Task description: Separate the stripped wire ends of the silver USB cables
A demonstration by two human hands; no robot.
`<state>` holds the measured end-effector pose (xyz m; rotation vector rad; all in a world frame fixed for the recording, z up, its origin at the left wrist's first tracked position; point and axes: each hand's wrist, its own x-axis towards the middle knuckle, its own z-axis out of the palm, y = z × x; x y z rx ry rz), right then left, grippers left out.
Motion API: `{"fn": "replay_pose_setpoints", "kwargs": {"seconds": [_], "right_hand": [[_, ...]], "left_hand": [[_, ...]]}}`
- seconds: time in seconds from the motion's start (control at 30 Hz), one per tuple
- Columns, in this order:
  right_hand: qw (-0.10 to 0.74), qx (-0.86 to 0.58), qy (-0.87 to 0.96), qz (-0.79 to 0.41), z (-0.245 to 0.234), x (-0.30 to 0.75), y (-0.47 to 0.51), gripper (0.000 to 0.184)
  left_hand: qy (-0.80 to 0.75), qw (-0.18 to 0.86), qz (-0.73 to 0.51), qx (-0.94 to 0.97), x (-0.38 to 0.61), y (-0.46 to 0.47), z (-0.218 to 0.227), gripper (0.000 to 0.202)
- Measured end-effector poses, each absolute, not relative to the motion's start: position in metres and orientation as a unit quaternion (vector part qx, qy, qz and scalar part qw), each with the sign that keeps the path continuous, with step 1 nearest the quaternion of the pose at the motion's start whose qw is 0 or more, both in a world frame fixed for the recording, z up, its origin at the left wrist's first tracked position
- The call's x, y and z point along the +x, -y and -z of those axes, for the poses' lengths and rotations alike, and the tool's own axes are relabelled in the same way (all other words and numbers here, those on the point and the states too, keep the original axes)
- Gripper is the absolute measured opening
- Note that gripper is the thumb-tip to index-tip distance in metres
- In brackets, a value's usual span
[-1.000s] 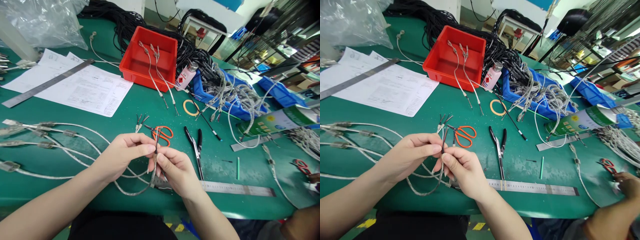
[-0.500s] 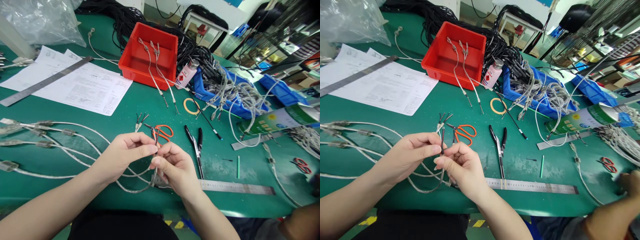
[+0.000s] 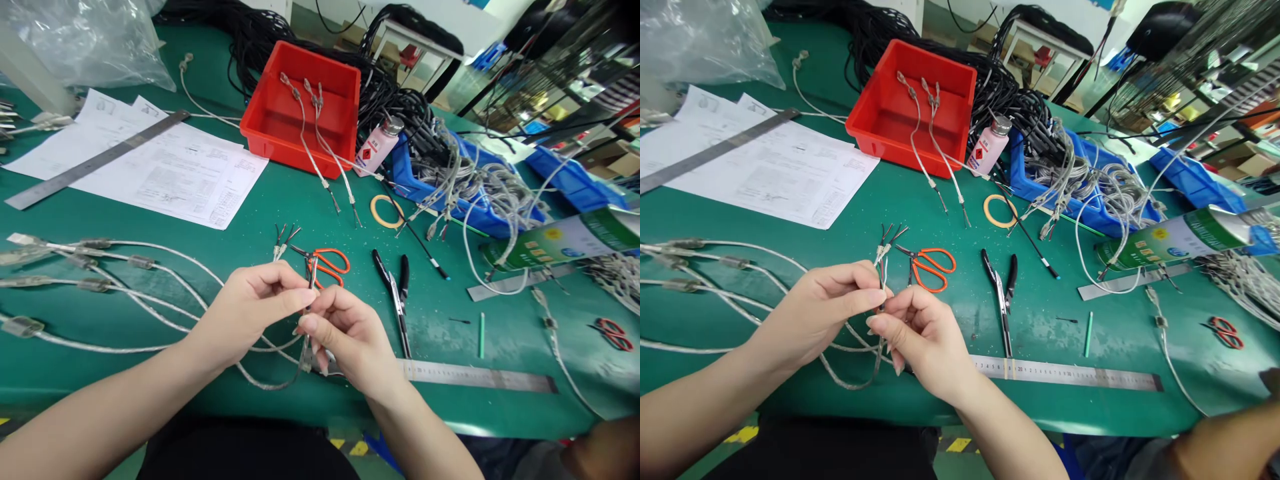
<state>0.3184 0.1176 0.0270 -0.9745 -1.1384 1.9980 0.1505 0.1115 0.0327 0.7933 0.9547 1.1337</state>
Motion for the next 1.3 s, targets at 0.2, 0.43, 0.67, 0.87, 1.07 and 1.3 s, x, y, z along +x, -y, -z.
{"fn": "replay_pose_setpoints", "kwargs": {"seconds": [0.2, 0.43, 0.67, 0.87, 1.07, 1.3], "right_hand": [[0.305, -0.364, 0.43, -0.768, -0.023, 0.3175, -0.116, 0.028], [0.301, -0.34, 0.41, -0.791, -0.0254, 0.3149, -0.1162, 0.032], [0.271, -0.358, 0.416, -0.791, -0.0231, 0.3139, -0.1142, 0.031], [0.266, -0.357, 0.411, -0.796, -0.0245, 0.3128, -0.1133, 0.03], [0.253, -0.36, 0.427, -0.79, -0.0265, 0.313, -0.1118, 0.022], [0.25, -0.346, 0.433, -0.794, -0.027, 0.3135, -0.1114, 0.018]], "left_hand": [[-0.403, 0.691, -0.499, 0.333, 0.1526, -0.1106, -0.0305, 0.019], [-0.399, 0.706, -0.496, 0.31, 0.1532, -0.1112, -0.0338, 0.011], [-0.38, 0.721, -0.505, 0.284, 0.1528, -0.1118, -0.0382, 0.012], [-0.392, 0.709, -0.527, 0.258, 0.154, -0.1114, -0.0363, 0.009], [-0.382, 0.727, -0.514, 0.248, 0.1533, -0.1108, -0.0377, 0.013], [-0.383, 0.728, -0.516, 0.238, 0.1524, -0.1104, -0.0384, 0.011]]}}
